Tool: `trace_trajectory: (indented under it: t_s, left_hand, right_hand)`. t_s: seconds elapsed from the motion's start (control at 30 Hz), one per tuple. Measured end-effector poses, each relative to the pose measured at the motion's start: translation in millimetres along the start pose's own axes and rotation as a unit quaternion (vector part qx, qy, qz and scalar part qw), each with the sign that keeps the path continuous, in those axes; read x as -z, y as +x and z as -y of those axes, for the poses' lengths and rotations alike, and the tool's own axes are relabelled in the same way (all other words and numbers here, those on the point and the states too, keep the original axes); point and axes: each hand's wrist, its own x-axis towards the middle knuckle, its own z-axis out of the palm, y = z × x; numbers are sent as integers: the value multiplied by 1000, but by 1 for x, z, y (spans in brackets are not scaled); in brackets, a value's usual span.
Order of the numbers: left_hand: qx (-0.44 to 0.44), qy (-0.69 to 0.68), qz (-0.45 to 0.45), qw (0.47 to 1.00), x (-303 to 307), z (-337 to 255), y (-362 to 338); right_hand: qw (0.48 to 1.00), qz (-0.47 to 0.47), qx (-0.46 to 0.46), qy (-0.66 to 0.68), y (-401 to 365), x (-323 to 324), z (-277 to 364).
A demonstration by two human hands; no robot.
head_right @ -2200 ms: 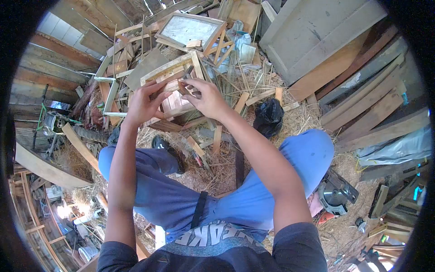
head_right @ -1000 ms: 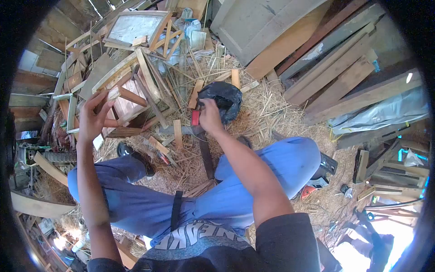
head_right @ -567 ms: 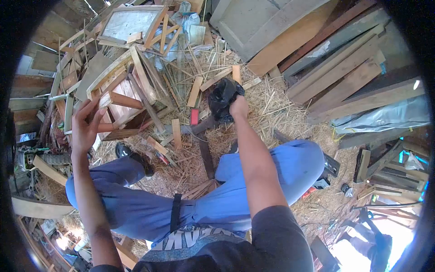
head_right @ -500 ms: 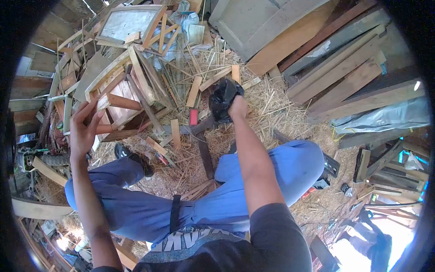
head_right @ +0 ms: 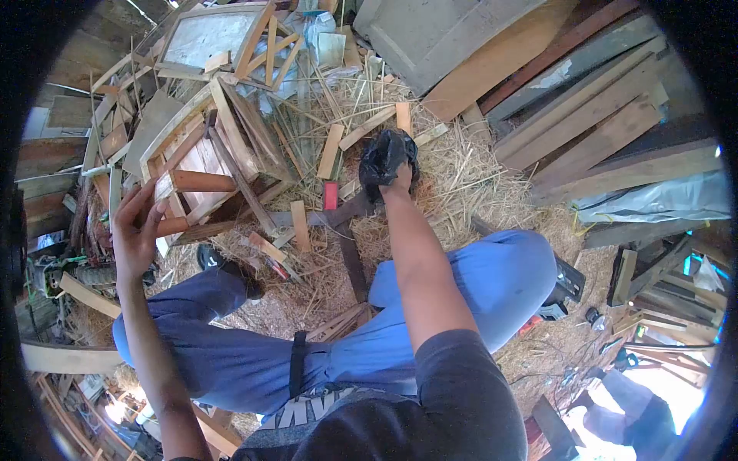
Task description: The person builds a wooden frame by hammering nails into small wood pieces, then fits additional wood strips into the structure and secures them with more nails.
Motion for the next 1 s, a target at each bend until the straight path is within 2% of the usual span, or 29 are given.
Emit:
trace_trajectory:
  t_s: [0.03,0.07,0.1,0.17,0.27,0.33,0.4,0.43,0.5,0.57,0.63,0.7,0.73,0.8,0.9,1.0]
  left_hand:
    - [-16,-9,-7,1000,0,2,0]
    - [-16,-9,-7,1000,1,1,0]
    - [-2,-4,6,1000,2,0,0]
    - [10,0,15,1000,2,-2,3]
    - [-5,-9,22,1000,2,-3,3]
    - [-9,-18,18,1000,1,-2,2]
    - [9,-17,33,999,4,-5,3]
    - [29,-16,49,998,5,-6,3]
    - [10,-16,37,999,2,-1,3]
    - [-10,-16,24,1000,0,2,2]
    - [2,-27,19,999,0,1,2]
    - [10,-18,33,999,4,-7,3]
    - [18,-8,48,999,6,-10,3]
    - [24,-10,51,998,5,-8,4]
    - [31,-12,57,998,7,-11,5]
    - [34,-6,58,998,7,-12,5]
  right_hand:
    - [1000,0,0,1,3,2,-17]
    - [979,25,42,-197,8,6,-33]
    - [917,48,84,-388,8,7,-27]
    - [908,54,55,-412,7,12,-13]
    - [873,77,-36,-481,-7,15,64]
    - [859,82,-65,-501,-8,20,64]
    - [882,62,3,-468,-5,30,46]
    - [882,60,5,-468,-10,30,65]
    - [905,14,-1,-424,-21,34,101]
    - [905,0,10,-425,-8,42,66]
    - [905,-14,21,-424,-5,50,62]
    - [948,21,-60,-311,-8,56,65]
    - [948,19,-59,-311,-9,56,69]
    - [978,0,-194,-73,-12,56,76]
    - [976,13,-219,4,-14,61,82]
    - [968,12,-249,26,-13,66,84]
